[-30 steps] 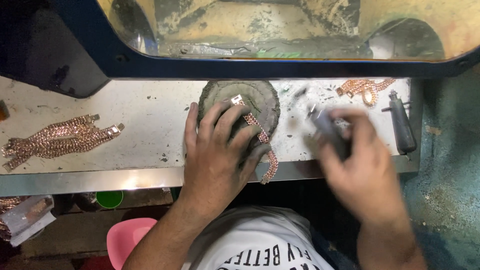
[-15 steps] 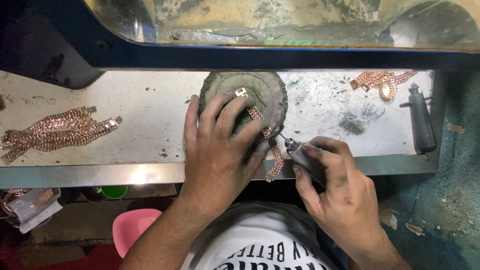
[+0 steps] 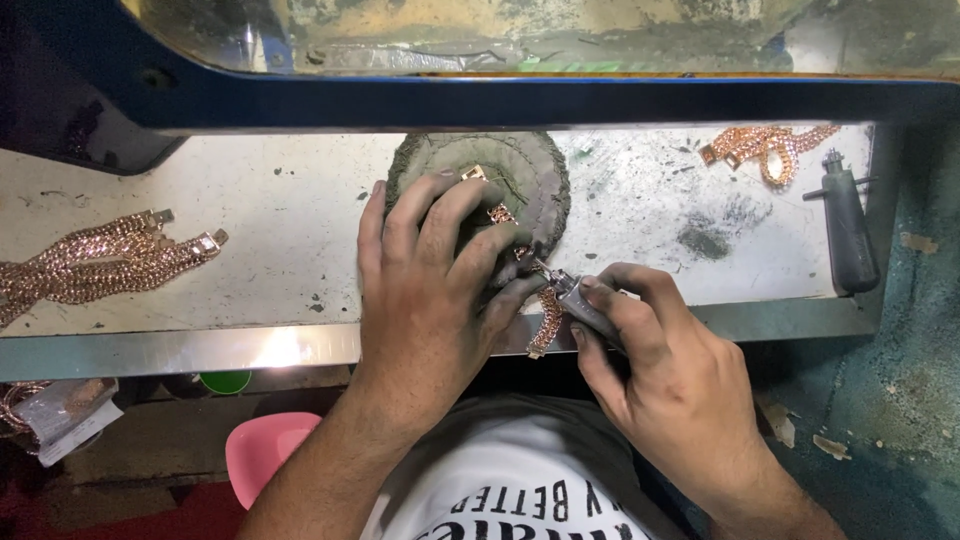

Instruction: The person uses a rotary polishing tool to smooth and finish a copper-colored metal chain bracelet resting on a round wooden block. The person repeatedly repositions the bracelet and applies the tool along its length, then sets the tool down and picks it up again to continue polishing.

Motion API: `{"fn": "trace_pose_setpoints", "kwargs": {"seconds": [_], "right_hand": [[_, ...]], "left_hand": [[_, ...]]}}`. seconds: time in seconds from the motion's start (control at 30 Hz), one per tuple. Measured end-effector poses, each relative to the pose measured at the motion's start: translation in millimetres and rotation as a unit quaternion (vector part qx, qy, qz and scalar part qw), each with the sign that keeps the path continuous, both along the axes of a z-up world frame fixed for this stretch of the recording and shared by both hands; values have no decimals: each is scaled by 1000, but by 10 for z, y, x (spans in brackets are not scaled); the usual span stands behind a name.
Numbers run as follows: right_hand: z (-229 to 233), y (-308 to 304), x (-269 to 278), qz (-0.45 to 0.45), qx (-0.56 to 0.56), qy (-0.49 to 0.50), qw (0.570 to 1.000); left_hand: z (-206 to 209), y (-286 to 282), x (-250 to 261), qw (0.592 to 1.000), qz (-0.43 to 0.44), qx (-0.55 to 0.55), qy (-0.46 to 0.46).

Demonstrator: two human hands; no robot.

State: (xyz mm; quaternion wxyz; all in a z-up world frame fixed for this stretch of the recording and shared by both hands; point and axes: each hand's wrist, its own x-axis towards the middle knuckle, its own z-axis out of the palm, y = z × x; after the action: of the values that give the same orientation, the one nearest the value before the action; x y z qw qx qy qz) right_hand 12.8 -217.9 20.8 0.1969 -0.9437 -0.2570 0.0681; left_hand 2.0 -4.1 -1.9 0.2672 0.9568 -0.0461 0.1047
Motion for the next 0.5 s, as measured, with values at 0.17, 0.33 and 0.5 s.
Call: {"fn": "trace_pose_setpoints", "kwargs": {"seconds": [0.17,0.33,0.5], "right_hand": [[-22,-11,-11,17,-5,-22,1000],[-26,-24,-6,17,-4,-12,1000],[-3,2,17,-13,40,17,999]], "left_hand": [[-3,3,1,1000,0,-6,-11],[-1,4,-3,1000,-3,-4,-9],[-5,5,4,1000,0,2,-4]]}}
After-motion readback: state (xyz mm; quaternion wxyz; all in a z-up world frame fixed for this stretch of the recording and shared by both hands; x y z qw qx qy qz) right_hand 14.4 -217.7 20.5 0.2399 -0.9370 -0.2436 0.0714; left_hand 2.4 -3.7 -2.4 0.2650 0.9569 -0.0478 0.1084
